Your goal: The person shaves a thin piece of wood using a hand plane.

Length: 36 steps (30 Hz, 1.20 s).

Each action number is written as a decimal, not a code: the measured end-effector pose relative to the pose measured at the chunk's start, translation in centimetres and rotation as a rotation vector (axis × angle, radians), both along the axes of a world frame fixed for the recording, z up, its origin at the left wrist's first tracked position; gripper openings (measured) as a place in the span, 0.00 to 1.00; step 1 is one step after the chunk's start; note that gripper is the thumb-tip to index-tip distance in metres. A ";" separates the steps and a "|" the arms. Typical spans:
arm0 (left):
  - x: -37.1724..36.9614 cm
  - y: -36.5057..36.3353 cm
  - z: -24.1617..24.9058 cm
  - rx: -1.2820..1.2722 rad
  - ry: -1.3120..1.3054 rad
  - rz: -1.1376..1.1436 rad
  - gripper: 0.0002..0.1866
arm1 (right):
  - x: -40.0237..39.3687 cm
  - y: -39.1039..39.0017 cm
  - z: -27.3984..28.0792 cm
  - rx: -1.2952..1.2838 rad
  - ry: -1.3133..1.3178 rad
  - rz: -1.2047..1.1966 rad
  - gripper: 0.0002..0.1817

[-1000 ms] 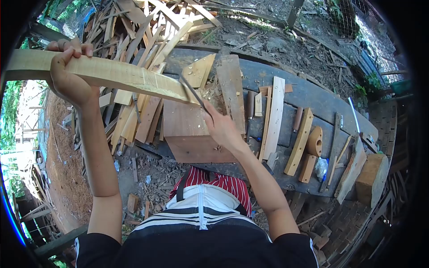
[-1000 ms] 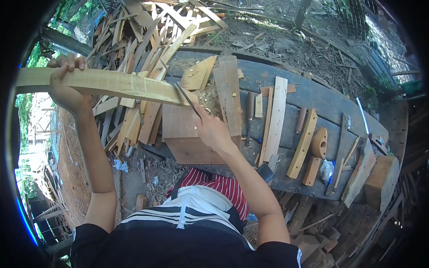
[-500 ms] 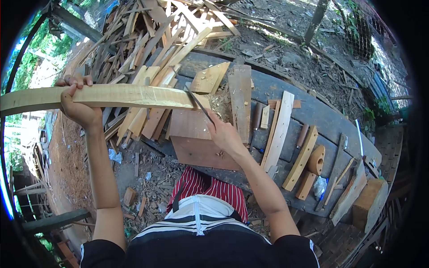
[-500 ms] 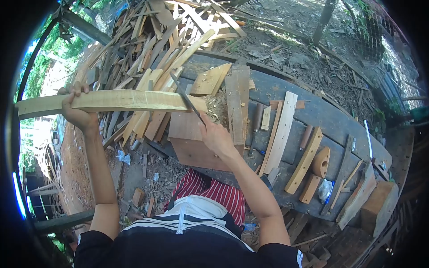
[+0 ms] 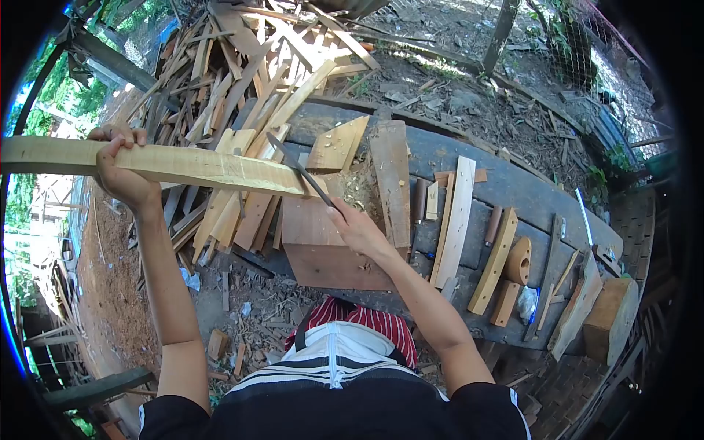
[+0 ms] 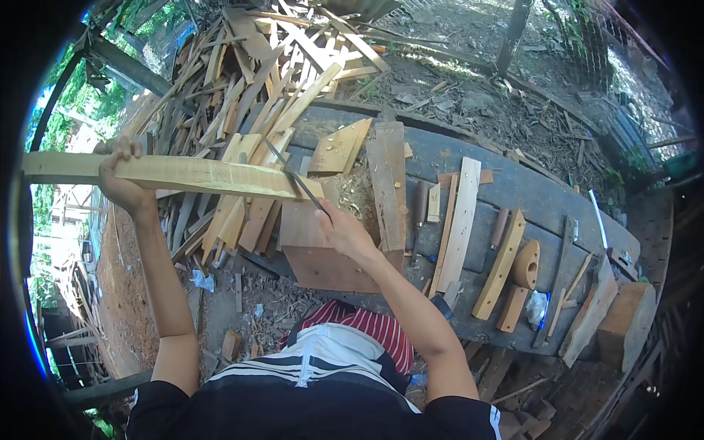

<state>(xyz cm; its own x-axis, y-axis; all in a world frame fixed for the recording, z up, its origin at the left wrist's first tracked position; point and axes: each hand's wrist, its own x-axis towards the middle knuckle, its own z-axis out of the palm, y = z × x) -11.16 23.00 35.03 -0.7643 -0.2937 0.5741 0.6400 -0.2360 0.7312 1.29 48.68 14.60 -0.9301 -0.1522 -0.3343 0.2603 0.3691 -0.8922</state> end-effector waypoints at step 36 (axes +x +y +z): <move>1.2 1.3 0.7 -0.095 0.095 -0.046 0.16 | 0.5 -0.3 2.7 -0.025 0.101 -0.048 0.25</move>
<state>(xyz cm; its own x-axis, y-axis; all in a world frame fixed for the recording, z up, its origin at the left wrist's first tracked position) -9.99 24.32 35.74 -0.7164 -0.2005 0.6683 0.6977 -0.1990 0.6882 1.82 48.38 17.29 -0.9654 -0.1132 -0.2349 0.1854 0.3357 -0.9235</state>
